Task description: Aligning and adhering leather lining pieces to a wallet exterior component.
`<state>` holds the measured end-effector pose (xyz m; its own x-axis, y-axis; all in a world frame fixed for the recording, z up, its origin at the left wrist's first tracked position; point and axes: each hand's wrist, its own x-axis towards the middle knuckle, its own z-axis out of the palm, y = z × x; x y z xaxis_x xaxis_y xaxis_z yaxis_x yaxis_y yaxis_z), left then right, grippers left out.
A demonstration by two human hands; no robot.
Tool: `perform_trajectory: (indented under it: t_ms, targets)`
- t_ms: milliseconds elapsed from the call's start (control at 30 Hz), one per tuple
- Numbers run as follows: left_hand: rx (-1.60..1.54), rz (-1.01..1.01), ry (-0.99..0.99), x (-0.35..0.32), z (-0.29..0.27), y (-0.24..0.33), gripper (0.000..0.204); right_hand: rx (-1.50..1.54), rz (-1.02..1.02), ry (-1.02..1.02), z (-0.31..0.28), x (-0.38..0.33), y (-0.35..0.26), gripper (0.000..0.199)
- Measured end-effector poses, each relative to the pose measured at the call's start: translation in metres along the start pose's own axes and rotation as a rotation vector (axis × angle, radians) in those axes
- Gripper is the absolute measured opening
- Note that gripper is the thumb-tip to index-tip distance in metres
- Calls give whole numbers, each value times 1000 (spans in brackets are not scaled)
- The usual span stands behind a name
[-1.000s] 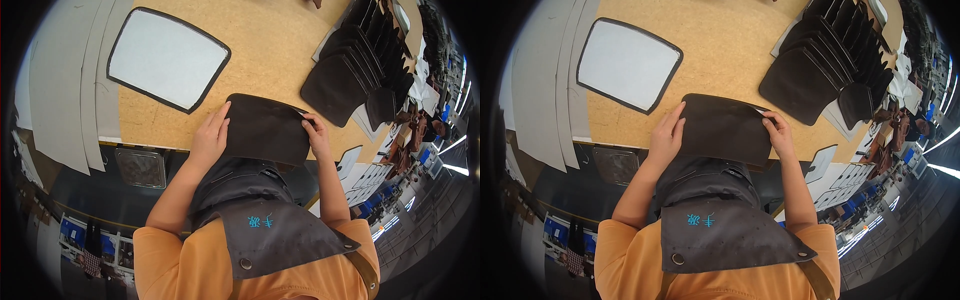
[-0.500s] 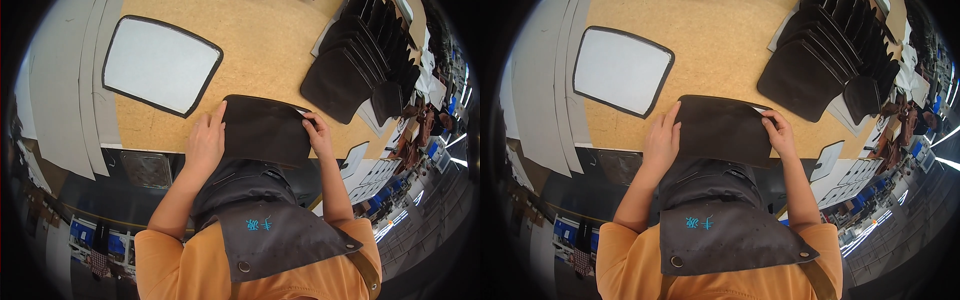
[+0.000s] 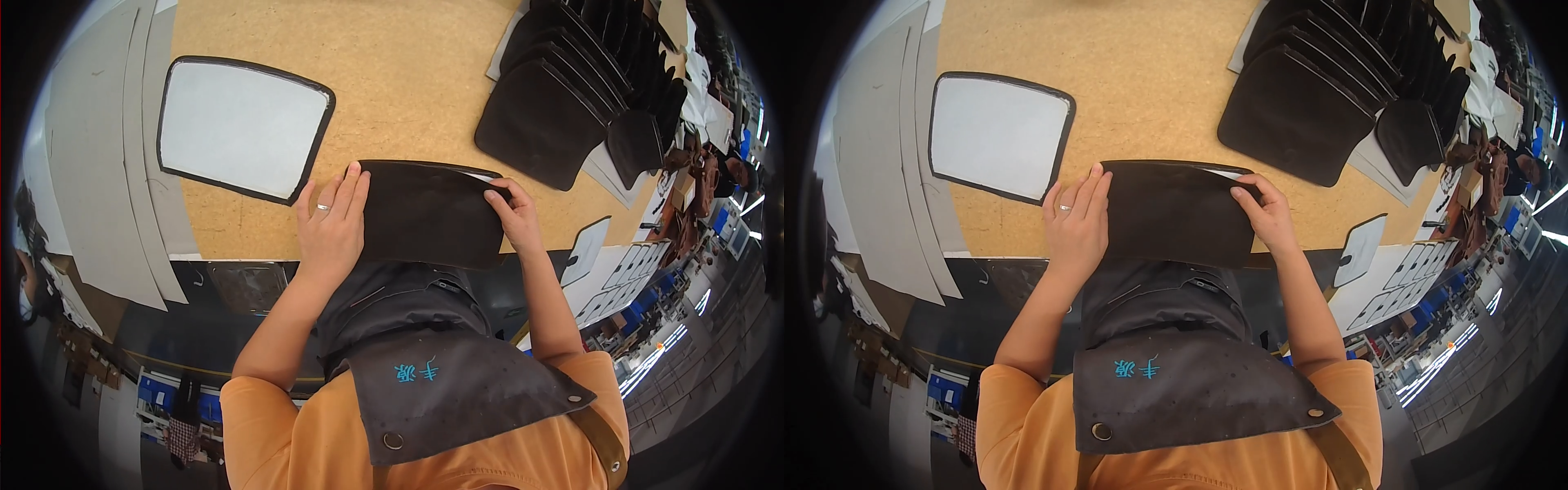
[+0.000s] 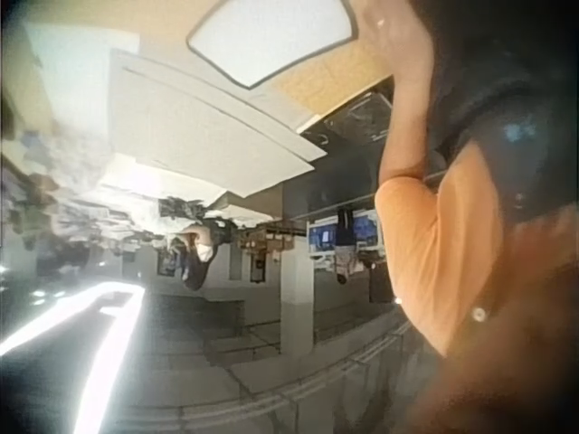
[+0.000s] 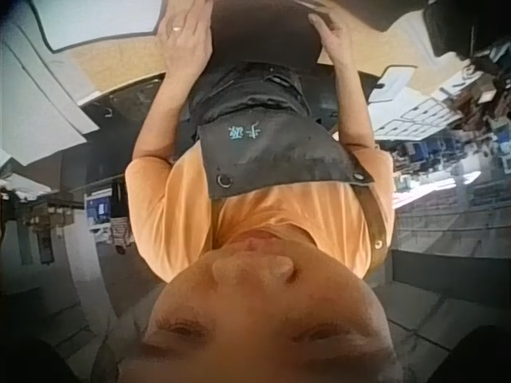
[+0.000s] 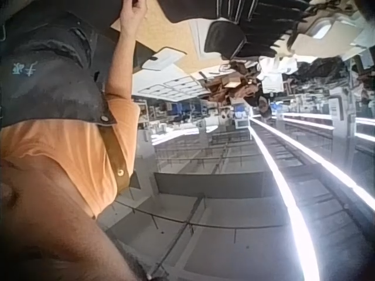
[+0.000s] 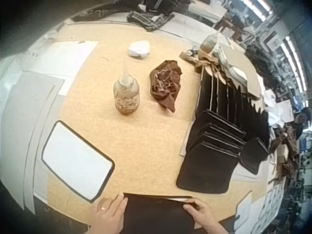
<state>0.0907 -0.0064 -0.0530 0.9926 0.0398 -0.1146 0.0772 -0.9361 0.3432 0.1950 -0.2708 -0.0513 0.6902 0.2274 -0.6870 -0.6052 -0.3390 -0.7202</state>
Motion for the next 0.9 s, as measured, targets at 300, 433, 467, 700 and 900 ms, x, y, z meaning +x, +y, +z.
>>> perform_trajectory:
  t_ms: [300,433,467,700,900]
  targets:
    - [79,11,-49,7,-3,4,46,2,36,54,3,6,-1,14]
    - [117,49,-122,12,-7,3,47,-60,33,78,3,6,0,14]
    - [117,55,-124,14,-8,5,47,-62,25,69,4,6,-1,14]
    - [-43,235,-178,17,9,22,51,-103,-61,48,6,6,3,14]
    - [3,238,-148,20,17,32,53,-104,-67,76,7,6,3,14]
